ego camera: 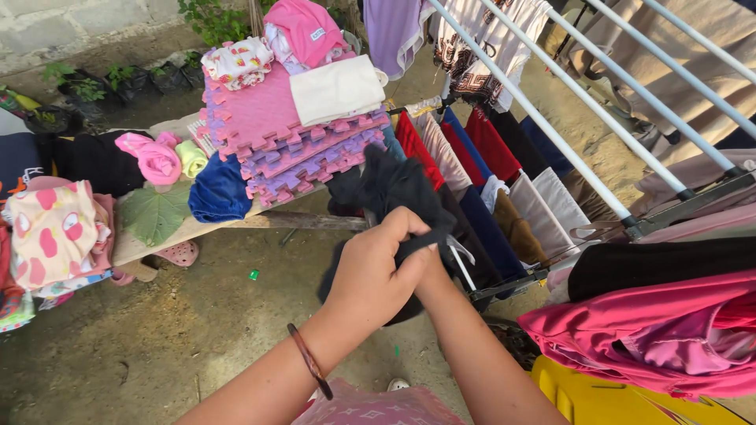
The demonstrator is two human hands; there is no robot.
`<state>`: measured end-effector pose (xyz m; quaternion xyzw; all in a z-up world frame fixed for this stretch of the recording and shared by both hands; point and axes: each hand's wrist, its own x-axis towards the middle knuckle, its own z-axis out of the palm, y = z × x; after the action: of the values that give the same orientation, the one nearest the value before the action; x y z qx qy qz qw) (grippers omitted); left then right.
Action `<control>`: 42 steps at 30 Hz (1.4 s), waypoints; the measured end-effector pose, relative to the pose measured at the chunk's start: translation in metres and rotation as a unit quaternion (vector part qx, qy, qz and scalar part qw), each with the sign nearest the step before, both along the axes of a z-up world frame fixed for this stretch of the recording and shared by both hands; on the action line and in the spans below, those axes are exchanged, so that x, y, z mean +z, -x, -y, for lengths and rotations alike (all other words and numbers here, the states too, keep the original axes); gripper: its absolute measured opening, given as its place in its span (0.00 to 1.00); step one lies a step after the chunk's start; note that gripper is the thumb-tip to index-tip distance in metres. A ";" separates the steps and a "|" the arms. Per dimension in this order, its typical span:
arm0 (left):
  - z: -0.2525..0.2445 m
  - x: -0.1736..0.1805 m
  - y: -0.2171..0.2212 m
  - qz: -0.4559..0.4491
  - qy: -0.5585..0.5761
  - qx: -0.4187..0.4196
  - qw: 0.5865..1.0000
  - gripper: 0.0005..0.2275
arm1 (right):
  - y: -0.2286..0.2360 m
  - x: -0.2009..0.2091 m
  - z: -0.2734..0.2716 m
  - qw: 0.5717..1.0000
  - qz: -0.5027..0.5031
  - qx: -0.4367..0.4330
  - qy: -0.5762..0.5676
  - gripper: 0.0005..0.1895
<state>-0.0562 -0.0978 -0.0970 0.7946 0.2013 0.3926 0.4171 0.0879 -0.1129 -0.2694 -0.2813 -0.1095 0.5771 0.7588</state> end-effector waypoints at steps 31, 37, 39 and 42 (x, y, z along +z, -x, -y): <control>-0.130 -0.099 0.038 -0.089 0.100 0.232 0.963 0.16 | 0.028 0.157 0.045 0.931 0.355 -0.033 0.084 0.06; -0.125 -0.116 0.039 0.097 0.476 -0.042 0.873 0.13 | 0.012 0.180 0.030 0.908 0.337 -0.243 0.045 0.12; -0.120 -0.109 0.042 0.130 0.606 -0.089 0.780 0.13 | 0.003 0.179 0.029 0.888 0.354 -0.288 0.056 0.21; -0.123 -0.106 0.043 0.106 0.591 -0.098 0.793 0.15 | -0.005 0.184 0.026 0.908 0.304 -0.285 -0.043 0.17</control>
<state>-0.0994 0.0254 -0.2035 0.3616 0.2699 0.2358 0.8607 0.0934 -0.1386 -0.0852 -0.4290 -0.2747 0.2180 0.8324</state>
